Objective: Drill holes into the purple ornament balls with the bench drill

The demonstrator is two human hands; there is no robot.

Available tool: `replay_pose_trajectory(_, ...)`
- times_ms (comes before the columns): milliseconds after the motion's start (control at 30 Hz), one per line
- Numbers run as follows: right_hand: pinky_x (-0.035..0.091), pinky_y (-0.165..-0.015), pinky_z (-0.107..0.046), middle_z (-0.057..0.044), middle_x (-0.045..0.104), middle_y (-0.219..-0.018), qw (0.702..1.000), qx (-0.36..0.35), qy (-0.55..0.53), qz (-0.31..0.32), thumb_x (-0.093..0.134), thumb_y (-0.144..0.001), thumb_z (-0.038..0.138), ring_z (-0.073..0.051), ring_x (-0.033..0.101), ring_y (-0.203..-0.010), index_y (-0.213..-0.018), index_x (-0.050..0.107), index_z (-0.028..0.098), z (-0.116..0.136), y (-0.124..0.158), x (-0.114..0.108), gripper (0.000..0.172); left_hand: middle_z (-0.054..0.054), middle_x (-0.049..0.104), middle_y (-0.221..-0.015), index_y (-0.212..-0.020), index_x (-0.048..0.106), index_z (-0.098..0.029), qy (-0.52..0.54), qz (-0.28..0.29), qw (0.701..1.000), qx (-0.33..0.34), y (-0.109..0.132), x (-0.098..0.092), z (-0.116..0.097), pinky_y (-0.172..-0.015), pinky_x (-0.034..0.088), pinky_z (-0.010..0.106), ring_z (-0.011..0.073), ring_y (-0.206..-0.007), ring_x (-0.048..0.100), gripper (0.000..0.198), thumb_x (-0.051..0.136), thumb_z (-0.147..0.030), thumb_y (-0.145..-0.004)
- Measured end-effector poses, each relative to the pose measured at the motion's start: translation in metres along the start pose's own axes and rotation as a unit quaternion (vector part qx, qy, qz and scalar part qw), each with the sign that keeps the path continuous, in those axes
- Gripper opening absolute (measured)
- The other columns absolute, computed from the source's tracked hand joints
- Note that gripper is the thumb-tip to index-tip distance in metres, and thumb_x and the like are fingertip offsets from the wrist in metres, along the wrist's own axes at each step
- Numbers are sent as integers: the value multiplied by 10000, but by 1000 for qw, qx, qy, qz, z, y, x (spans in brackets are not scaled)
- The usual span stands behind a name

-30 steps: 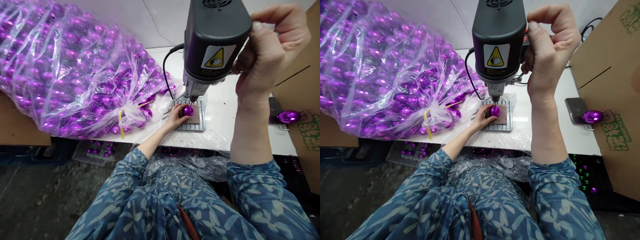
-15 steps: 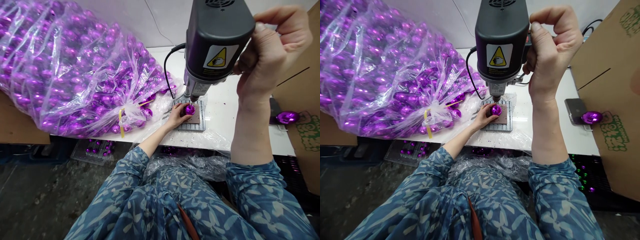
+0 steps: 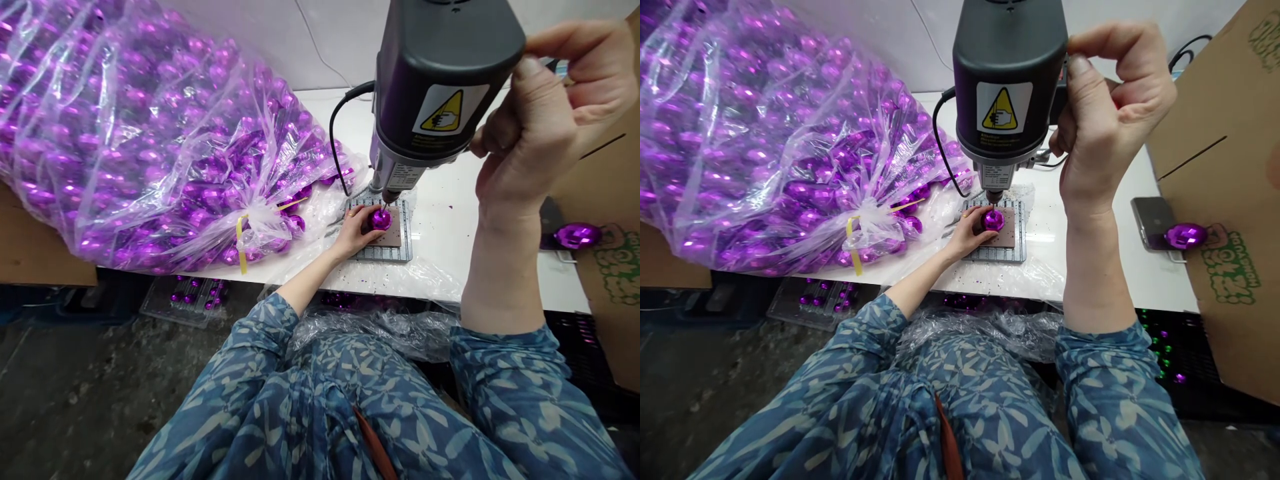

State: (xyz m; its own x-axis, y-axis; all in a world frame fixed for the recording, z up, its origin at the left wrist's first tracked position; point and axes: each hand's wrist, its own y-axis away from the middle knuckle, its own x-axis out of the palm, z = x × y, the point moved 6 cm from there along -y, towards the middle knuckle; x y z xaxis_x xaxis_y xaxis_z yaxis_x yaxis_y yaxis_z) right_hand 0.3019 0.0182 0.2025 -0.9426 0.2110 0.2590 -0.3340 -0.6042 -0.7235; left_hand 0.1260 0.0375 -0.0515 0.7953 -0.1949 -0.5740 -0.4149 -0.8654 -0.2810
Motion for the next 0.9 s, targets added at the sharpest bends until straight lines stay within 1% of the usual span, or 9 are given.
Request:
replay_pose_trajectory(100, 269, -359, -143, 80, 670, -808, 1000, -28, -1, -9, 855, -818, 416, 37, 453, -422, -877, 689, 158, 0, 7, -4, 313, 148, 657, -1486, -1488, 603, -244, 2, 3, 1000, -2, 0, 0, -1, -1250, 427, 554, 351, -1490, 518, 613, 805, -446, -946)
replay_pose_trajectory(200, 261, -391, -111, 87, 673, -818, 999, -49, 17, -16, 841, -816, 508, 58, 437, -423, -921, 691, 167, -3, 17, -11, 387, 141, 660, -1485, -1489, 601, -251, 4, 4, 1000, -3, 0, 0, -1, -1263, 411, 554, 348, -1490, 517, 612, 804, -445, -946)
replay_pose_trajectory(300, 270, -429, -111, 68, 677, -853, 997, -67, 37, -19, 817, -852, 508, 62, 442, -440, -952, 687, 157, -6, 27, -15, 387, 140, 662, -1481, -1489, 604, -249, 4, 3, 1000, -2, 0, 0, 0, -1271, 403, 553, 349, -1489, 520, 610, 801, -447, -946)
replay_pose_trajectory(367, 278, -431, -132, 55, 678, -883, 995, -79, 44, -34, 811, -864, 505, 56, 443, -445, -947, 697, 156, -6, 34, -18, 377, 147, 658, -1482, -1489, 605, -238, 6, 2, 1000, 0, 0, 0, 0, -1272, 401, 554, 352, -1489, 520, 614, 798, -447, -946)
replay_pose_trajectory(467, 293, -416, -177, 57, 615, -774, 993, -83, 56, -62, 798, -880, 501, 32, 397, -427, -925, 709, 187, -4, 44, -19, 329, 147, 657, -1480, -1486, 604, -243, 3, 3, 1000, 0, 0, 1, 1, -1265, 405, 566, 357, -1491, 518, 612, 799, -448, -944)
replay_pose_trajectory(567, 311, -420, -223, 54, 515, -668, 992, -76, 67, -71, 786, -891, 505, 1, 349, -419, -919, 716, 228, -2, 50, -18, 286, 138, 658, -1477, -1479, 607, -265, -3, 3, 1000, 1, 0, 1, 1, -1255, 415, 572, 361, -1485, 526, 607, 804, -456, -938)
replay_pose_trajectory(633, 316, -427, -238, 52, 477, -641, 992, -77, 72, -74, 783, -887, 524, -10, 331, -416, -920, 713, 237, -2, 53, -19, 297, 139, 657, -1477, -1484, 605, -262, -6, 2, 1000, 1, 0, 0, 1, -1252, 417, 569, 361, -1479, 531, 612, 801, -461, -940)
replay_pose_trajectory(767, 327, -433, -232, 68, 453, -608, 991, -86, 78, -73, 772, -895, 533, -14, 331, -409, -921, 680, 216, -4, 55, -21, 332, 145, 655, -1476, -1491, 605, -245, -10, 3, 1000, 0, 1, 0, -1, -1255, 417, 550, 360, -1485, 524, 622, 789, -482, -946)
replay_pose_trajectory(900, 300, -419, -226, 91, 330, -540, 988, -111, 70, -75, 766, -897, 545, -20, 290, -375, -905, 624, 202, -9, 58, -23, 371, 148, 654, -1478, -1491, 608, -234, -6, 2, 1000, -1, 1, -1, -2, -1265, 404, 544, 355, -1486, 519, 620, 787, -474, -949)
